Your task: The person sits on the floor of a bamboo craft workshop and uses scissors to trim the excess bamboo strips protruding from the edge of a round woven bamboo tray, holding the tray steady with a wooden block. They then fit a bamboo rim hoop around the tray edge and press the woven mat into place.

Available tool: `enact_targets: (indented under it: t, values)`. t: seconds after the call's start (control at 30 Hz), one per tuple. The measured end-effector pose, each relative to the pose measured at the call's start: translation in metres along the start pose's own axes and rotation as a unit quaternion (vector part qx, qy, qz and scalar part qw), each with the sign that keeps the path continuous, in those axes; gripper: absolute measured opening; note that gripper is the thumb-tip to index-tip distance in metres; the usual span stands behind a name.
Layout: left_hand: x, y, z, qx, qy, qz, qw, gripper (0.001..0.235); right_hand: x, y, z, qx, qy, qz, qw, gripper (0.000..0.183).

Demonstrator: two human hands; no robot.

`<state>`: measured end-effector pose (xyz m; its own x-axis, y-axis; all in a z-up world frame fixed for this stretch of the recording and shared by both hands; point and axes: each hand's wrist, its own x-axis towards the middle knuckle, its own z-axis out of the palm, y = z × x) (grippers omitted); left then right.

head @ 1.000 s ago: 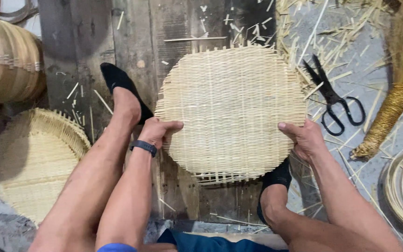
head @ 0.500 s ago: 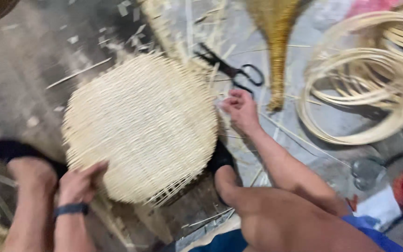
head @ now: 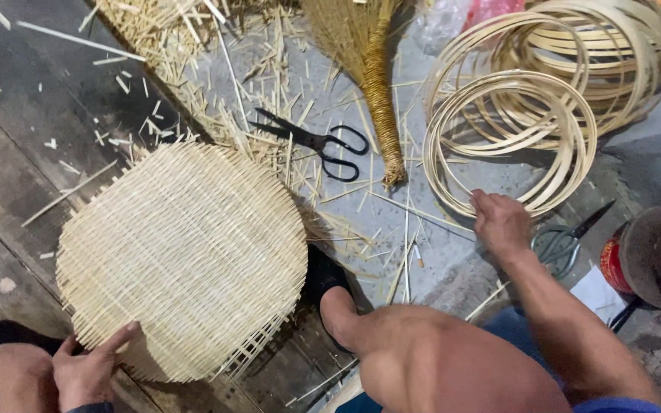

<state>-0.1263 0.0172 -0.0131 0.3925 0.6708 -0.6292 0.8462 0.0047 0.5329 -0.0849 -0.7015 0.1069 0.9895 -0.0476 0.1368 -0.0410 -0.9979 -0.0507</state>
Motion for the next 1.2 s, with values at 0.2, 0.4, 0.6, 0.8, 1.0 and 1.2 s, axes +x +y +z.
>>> enact_targets:
  t: [0.2, 0.4, 0.6, 0.8, 1.0, 1.2]
  values:
    - [0.064, -0.044, -0.01, 0.146, 0.08, 0.177, 0.97, 0.144, 0.016, 0.015, -0.066, -0.067, -0.015, -0.006, 0.998, 0.01]
    - [0.216, -0.112, -0.013, 0.253, 0.134, 0.144, 0.947, 0.109, 0.021, 0.083, -0.053, -0.149, -0.064, -0.066, 0.984, 0.061]
    - [0.117, -0.077, -0.02, 0.11, 0.145, 0.259, 0.949, 0.108, 0.011, 0.212, 0.077, 0.004, -0.078, 0.44, 0.894, 0.077]
    - [0.194, -0.069, -0.034, -0.477, 0.054, -0.052, 0.876, 0.081, 0.016, 0.189, 0.081, 0.128, 0.042, 0.346, 0.929, 0.036]
    - [-0.01, 0.02, -0.024, -0.02, 0.052, 0.305, 0.951, 0.1, 0.024, 0.26, 0.134, 0.136, -0.023, 0.359, 0.923, 0.019]
    - [-0.151, 0.13, -0.003, -0.032, -0.006, 0.258, 0.966, 0.065, 0.094, 0.095, -0.014, 0.252, 0.005, 0.168, 0.953, 0.018]
